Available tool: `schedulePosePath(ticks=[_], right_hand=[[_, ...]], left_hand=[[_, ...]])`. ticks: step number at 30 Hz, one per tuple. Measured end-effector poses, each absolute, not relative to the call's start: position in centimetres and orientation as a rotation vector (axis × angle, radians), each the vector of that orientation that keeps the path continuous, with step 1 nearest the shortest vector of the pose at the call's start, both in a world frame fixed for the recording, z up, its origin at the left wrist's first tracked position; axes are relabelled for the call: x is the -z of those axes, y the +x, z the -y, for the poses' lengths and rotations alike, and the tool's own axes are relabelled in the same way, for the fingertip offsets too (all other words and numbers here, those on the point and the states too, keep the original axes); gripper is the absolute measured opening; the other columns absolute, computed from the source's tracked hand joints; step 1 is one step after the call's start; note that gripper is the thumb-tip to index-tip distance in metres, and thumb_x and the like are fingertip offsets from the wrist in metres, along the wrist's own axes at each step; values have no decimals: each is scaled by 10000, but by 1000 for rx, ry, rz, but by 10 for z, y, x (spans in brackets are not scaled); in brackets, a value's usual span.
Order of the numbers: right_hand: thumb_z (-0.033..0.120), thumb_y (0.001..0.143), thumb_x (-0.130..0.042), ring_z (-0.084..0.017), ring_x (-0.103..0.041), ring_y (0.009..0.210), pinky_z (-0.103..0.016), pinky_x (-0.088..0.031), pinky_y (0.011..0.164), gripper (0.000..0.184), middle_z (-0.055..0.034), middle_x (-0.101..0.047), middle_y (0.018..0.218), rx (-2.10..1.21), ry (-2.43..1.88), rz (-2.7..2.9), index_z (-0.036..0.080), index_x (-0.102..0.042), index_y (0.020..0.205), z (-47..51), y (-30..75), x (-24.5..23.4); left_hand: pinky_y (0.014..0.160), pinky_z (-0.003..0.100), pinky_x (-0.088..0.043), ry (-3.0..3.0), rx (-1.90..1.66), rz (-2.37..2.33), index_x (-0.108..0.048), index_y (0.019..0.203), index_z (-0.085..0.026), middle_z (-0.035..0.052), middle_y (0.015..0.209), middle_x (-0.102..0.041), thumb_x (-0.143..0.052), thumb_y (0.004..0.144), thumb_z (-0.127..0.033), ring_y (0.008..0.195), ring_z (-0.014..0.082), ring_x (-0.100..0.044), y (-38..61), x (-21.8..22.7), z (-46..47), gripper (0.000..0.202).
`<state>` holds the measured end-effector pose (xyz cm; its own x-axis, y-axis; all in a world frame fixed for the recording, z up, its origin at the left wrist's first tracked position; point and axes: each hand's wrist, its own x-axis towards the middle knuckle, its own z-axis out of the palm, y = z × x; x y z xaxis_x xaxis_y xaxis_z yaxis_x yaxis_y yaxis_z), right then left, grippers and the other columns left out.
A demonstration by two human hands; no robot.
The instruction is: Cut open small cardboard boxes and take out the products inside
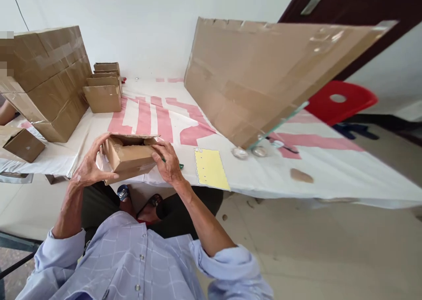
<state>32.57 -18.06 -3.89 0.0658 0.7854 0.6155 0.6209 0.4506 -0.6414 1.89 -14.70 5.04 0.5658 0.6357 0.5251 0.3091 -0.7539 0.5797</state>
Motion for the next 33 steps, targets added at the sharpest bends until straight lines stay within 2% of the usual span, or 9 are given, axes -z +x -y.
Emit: schedulePosePath(ticks=[3,6,10,14,18,21,24,33], right_hand=[[707,1104,-444,-341,-661,1341,-558,-526,1198,608,-169,-718,1342,-230,-1230,1592,230,-789,1257,182,336,47],[720,1090,-477,-334,-679,1321,-549,-541,1173,601,-165,-733,1335,-261,-1227,1570,226,-790,1228,184,342,50],[690,1089,-508,-307,-730,1185,-507,-602,1053,550,-146,-774,1214,-230,-1235,1552,217,-786,1130,186,348,41],[515,1113,-560,-282,-738,1059,-475,-622,960,360,-106,-773,1081,27,-1196,1523,230,-776,1075,197,343,0],[305,1090,-603,-296,-702,1100,-506,-591,994,197,-108,-760,1123,340,-1084,1688,261,-791,1130,212,317,-59],[196,1069,-596,-292,-667,1088,-508,-556,1003,225,-96,-755,1107,462,-1072,1926,272,-804,1107,216,296,-86],[138,1066,-578,-286,-627,1096,-461,-525,972,251,-97,-755,1077,556,-1066,2139,244,-804,1038,212,287,-93],[110,1055,-588,-289,-553,1085,-441,-442,937,269,-120,-743,1128,727,-1150,2375,212,-798,923,206,293,-98]], left_hand=[[1327,619,-391,2281,-1126,-729,-390,1720,-286,198,1732,-466,-969,703,-733,1612,457,-448,25,-41,148,1253],[1285,611,-434,2155,-1241,-765,-417,1695,-282,206,1691,-508,-1001,576,-793,1550,477,-511,36,-30,149,1361],[1220,630,-459,2075,-1281,-955,-515,1596,-267,201,1598,-588,-1006,541,-805,1441,474,-589,51,-22,156,1282],[1172,638,-471,2129,-1197,-1062,-496,1600,-274,191,1585,-585,-1024,586,-716,1428,470,-582,59,-26,167,1226],[1170,672,-447,2237,-1073,-1031,-430,1653,-283,210,1662,-511,-1044,608,-570,1535,501,-480,72,-35,174,1246],[1167,649,-444,2251,-1076,-1031,-404,1662,-283,204,1646,-534,-1043,620,-466,1521,488,-500,85,-38,178,1236],[1153,629,-447,2245,-1115,-1056,-405,1640,-272,193,1599,-584,-1036,618,-412,1459,469,-559,96,-38,181,1210],[1116,602,-471,2278,-1120,-1037,-450,1571,-250,197,1579,-618,-1008,630,-349,1434,458,-586,104,-42,183,1098]])
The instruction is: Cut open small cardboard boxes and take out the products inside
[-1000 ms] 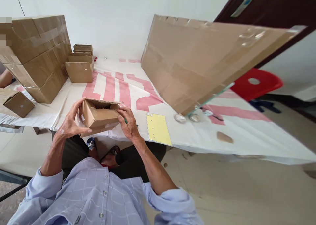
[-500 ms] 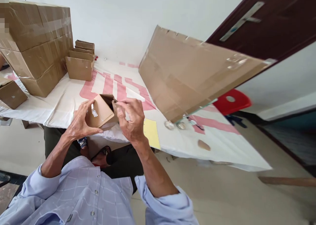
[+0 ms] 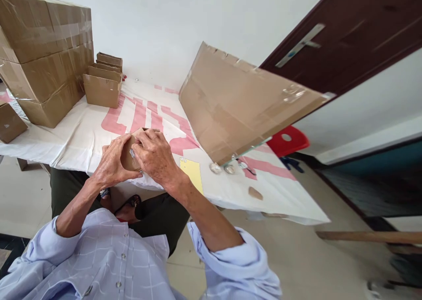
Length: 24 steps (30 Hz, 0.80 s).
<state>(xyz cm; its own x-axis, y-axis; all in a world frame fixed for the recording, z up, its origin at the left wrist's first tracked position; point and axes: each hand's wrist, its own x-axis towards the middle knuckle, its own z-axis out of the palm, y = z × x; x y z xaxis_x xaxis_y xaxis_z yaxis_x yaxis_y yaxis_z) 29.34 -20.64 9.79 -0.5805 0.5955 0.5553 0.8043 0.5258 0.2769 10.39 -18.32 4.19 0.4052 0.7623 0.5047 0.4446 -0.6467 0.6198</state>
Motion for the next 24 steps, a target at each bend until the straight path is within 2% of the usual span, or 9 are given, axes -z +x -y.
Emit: schedulePosePath(ticks=[6,17,24], right_hand=[[132,1080,-570,-284,-551,1049,-431,-443,910,282,-112,-736,1025,810,-1109,2406,202,-810,950,206,294,-96],[136,1084,-542,-301,-538,1066,-441,-413,933,254,-142,-725,1086,665,-1246,2423,175,-793,1080,198,289,-97],[93,1065,-473,-322,-536,1062,-476,-412,915,321,-152,-723,1088,658,-1230,2377,189,-779,1084,196,286,-89]], left_hand=[[1123,613,-462,2267,-1102,-1043,-445,1595,-254,200,1611,-594,-991,646,-375,1459,464,-568,105,-42,183,1101],[1115,599,-458,2279,-1127,-1011,-443,1609,-270,189,1624,-591,-973,656,-362,1453,456,-569,108,-46,185,1094],[1111,599,-457,2279,-1118,-989,-448,1608,-267,191,1634,-589,-960,685,-363,1448,452,-575,107,-48,186,1061]])
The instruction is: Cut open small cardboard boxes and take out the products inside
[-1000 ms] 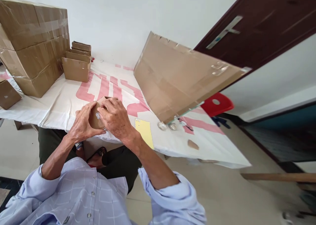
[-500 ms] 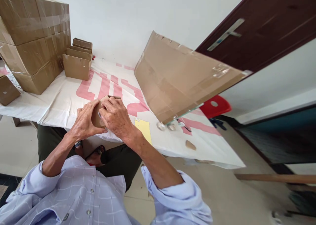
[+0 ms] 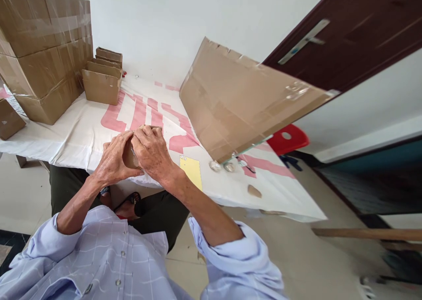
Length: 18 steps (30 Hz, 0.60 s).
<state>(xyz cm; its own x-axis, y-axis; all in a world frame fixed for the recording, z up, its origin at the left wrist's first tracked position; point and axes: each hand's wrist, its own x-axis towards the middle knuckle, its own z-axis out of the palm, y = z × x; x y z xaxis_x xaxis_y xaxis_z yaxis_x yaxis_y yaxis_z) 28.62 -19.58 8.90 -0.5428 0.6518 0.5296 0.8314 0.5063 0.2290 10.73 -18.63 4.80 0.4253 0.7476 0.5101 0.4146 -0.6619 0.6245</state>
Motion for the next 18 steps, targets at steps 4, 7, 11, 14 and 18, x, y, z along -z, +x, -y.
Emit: schedulePosePath(ticks=[4,7,11,14,18], right_hand=[[99,1070,-464,-313,-541,1025,-465,-420,893,313,-141,-714,1051,678,-1210,2340,204,-757,1037,196,286,-85],[114,1065,-491,-306,-551,1013,-461,-436,910,268,-131,-702,1036,617,-1193,2343,210,-725,977,198,289,-84],[151,1071,-509,-296,-582,1022,-465,-476,950,226,-115,-694,1053,440,-1146,2275,231,-673,938,202,295,-87],[214,1086,-528,-277,-621,1014,-465,-514,962,190,-96,-693,1024,281,-1074,2089,244,-642,937,209,297,-92],[354,1094,-583,-245,-658,955,-437,-559,910,187,-69,-698,982,29,-1096,1825,256,-629,942,226,298,-102]], left_hand=[[1127,610,-458,2270,-1127,-1006,-447,1614,-261,194,1644,-578,-961,675,-366,1480,460,-555,108,-46,185,1075],[1144,613,-447,2272,-1108,-1026,-444,1622,-257,197,1643,-574,-956,673,-367,1490,462,-546,107,-45,183,1084],[1142,604,-446,2268,-1079,-1055,-443,1620,-268,190,1623,-584,-965,669,-392,1474,458,-550,105,-44,182,1092],[1142,606,-446,2265,-1070,-1064,-439,1612,-243,204,1600,-592,-983,659,-390,1465,458,-553,105,-45,183,1107],[1168,635,-441,2243,-1084,-1044,-445,1609,-260,200,1603,-584,-990,655,-398,1471,458,-554,96,-44,177,1108]])
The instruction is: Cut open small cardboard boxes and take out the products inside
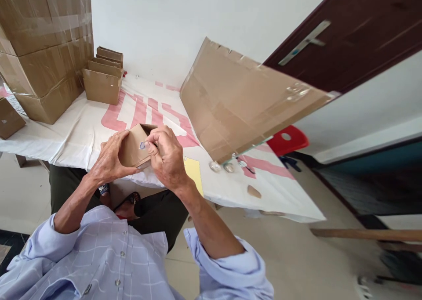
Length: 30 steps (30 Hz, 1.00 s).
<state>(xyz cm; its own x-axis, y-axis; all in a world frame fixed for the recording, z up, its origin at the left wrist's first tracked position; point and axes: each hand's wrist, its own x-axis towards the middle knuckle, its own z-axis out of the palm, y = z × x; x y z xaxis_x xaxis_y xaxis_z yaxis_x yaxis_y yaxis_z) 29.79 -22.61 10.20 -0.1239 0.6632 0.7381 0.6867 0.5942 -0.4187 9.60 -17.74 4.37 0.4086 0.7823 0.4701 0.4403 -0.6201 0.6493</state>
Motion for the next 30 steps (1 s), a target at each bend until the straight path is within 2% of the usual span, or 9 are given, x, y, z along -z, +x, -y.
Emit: schedulePosePath(ticks=[5,7,11,13,14,16,19,26,30], right_hand=[[587,1032,-709,-190,-648,795,-369,-586,795,373,-30,-679,864,-472,-1099,1520,243,-661,893,248,298,-106],[642,973,-772,-184,-640,762,-364,-594,775,427,-23,-679,825,-607,-1097,1432,238,-679,871,254,299,-104],[629,921,-829,-167,-620,731,-340,-582,738,427,-19,-683,800,-715,-1102,1340,225,-705,857,263,296,-98],[584,925,-826,-157,-605,716,-321,-564,709,392,-16,-678,786,-742,-1108,1329,220,-706,845,267,292,-95],[561,929,-820,-153,-598,709,-312,-556,694,372,-13,-675,779,-757,-1114,1330,218,-705,840,269,289,-94],[513,940,-800,-148,-594,703,-300,-544,682,327,-9,-674,774,-787,-1129,1342,217,-703,843,273,284,-92],[449,959,-764,-145,-613,712,-293,-543,692,265,-6,-688,785,-812,-1148,1377,218,-695,850,279,277,-90],[407,969,-730,-150,-644,724,-294,-553,701,235,-5,-701,778,-847,-1136,1410,217,-683,840,284,278,-84],[402,940,-761,-150,-653,756,-293,-557,708,189,-12,-725,839,-787,-1166,1372,221,-714,918,283,283,-81]], left_hand=[[1182,580,-516,2054,-1180,-1015,-491,1588,-224,183,1564,-600,-979,619,-441,1425,426,-605,47,-22,141,1106],[1224,611,-491,2041,-1160,-1041,-510,1576,-231,186,1590,-588,-970,632,-429,1469,439,-578,23,-13,128,1069],[1278,723,-395,2127,-1182,-1351,-588,1504,-253,182,1576,-597,-948,651,-318,1526,479,-517,4,-16,139,928],[1267,690,-427,2113,-1390,-1418,-674,1392,-256,161,1513,-637,-912,721,-307,1495,445,-545,15,-28,164,713],[1226,642,-488,2073,-1474,-1381,-719,1305,-256,145,1444,-677,-886,781,-317,1428,409,-603,25,-35,178,554],[1008,508,-633,1937,-1416,-1129,-782,1122,-249,104,1201,-769,-845,874,-380,1124,315,-742,48,-46,203,287],[839,409,-656,1639,-1111,-760,-829,1034,-228,79,979,-814,-881,871,-502,875,242,-764,80,-55,227,323],[661,333,-616,1428,-1099,-682,-815,754,-225,34,695,-768,-951,810,-521,650,185,-710,101,-64,234,330],[614,312,-604,1395,-1078,-705,-799,704,-221,21,628,-742,-972,784,-486,576,165,-677,102,-70,236,326]])
